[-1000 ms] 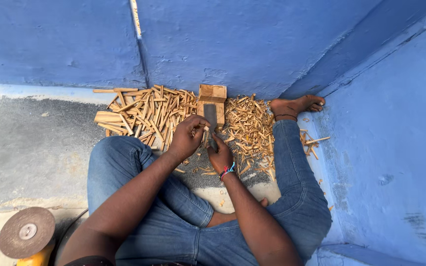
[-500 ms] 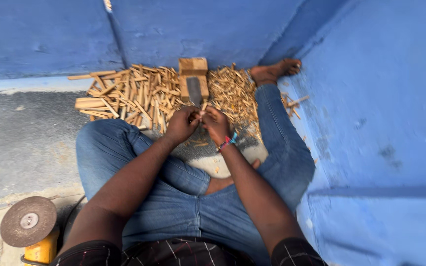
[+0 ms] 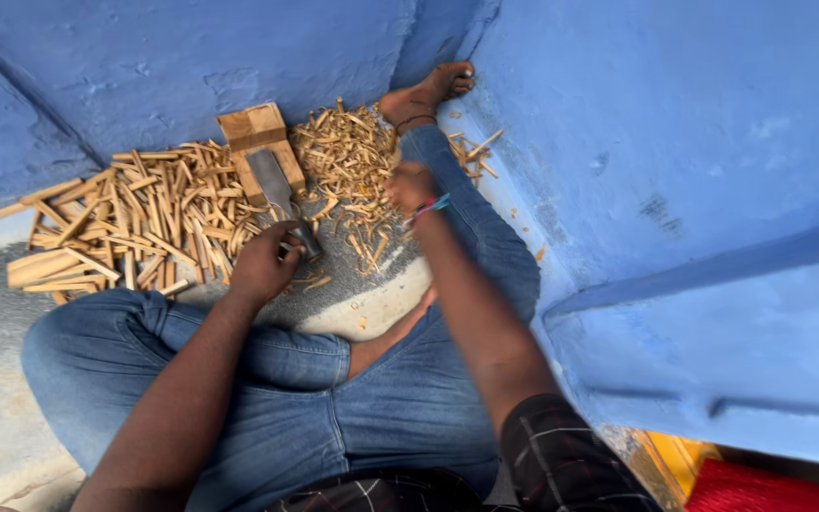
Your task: The person splits small pieces of wood into thinner strips using a blade and a wooden block.
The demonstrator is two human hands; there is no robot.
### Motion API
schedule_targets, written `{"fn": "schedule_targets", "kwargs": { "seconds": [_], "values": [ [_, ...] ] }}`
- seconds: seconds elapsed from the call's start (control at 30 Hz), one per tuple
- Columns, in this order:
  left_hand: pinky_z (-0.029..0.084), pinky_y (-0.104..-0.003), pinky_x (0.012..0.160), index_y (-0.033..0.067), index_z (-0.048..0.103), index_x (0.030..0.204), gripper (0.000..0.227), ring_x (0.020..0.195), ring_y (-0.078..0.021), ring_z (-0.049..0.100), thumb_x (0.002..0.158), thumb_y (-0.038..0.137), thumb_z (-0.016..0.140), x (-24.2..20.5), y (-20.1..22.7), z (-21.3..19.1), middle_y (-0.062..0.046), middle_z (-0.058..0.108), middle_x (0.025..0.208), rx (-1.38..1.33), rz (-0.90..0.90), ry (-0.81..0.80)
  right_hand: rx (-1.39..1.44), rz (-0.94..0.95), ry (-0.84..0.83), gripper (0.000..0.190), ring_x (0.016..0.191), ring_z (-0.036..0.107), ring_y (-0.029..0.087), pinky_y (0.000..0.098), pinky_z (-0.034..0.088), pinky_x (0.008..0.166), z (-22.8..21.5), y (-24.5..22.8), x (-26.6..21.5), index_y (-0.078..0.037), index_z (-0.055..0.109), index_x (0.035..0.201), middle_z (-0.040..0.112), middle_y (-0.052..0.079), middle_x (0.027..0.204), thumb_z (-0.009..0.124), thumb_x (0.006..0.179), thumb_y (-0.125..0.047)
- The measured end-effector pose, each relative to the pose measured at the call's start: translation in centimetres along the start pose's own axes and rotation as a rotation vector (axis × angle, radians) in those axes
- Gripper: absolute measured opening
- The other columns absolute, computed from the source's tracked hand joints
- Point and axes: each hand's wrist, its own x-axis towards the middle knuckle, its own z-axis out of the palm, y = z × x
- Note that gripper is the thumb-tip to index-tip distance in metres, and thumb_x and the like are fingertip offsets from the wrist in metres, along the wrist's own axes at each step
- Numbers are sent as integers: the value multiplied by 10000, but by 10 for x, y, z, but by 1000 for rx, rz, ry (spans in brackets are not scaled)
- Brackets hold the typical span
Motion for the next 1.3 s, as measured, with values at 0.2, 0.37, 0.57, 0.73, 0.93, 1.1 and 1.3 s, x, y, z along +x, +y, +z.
{"fn": "schedule_targets", "kwargs": {
  "seconds": [0.2,0.37,0.57,0.73,0.93,1.1,1.3],
  "values": [
    [574,-453,855,121,604,1355,489,1003,-331,734,885,171,729,8,-10,5,-157,729,1160,13,74,-33,-1283,-708,559,314,996,676,375,481,513,859,-120,-49,50,-10,765,1063,697,250,1187,698,937,-289],
    [557,-470,879,122,597,1381,498,987,-361,711,896,189,688,33,-33,-22,-178,728,1100,142,98,-34,-1344,-153,323,253,728,677,275,452,515,651,-153,-60,36,-74,796,1103,731,137,865,664,1017,-271],
    [549,-472,873,106,703,1224,323,993,-350,706,907,158,671,71,-101,-95,-149,753,1055,272,-20,245,-271,-242,271,241,737,650,69,239,521,573,-95,-48,21,-49,679,1199,699,-7,924,724,967,-94],
    [570,-433,854,88,747,1064,186,933,-332,725,890,118,689,70,-144,-121,-149,757,995,136,-391,590,-821,-502,-39,292,831,685,147,293,568,757,-17,-31,-25,-30,699,1254,739,69,974,748,974,-94],
    [566,-432,847,83,725,1055,240,896,-328,725,833,162,771,84,-147,-117,-174,735,987,55,-437,439,-943,-439,-346,386,941,730,252,336,623,765,69,-30,-81,-32,674,1315,701,182,1096,711,936,-89],
    [555,-443,897,92,702,1093,253,1010,-338,688,885,222,763,89,-138,-106,-170,665,1141,151,-430,366,-1088,-559,-469,422,1027,690,363,445,567,885,92,-39,-103,-19,670,1304,679,221,1145,736,900,-120],
    [544,-493,886,80,635,1171,338,1075,-386,653,863,179,732,88,-124,-102,-171,635,1197,227,-428,301,-1136,-496,-490,425,1003,688,367,448,562,866,94,-40,-104,-16,660,1302,674,215,1120,719,891,-107]
  ]
}}
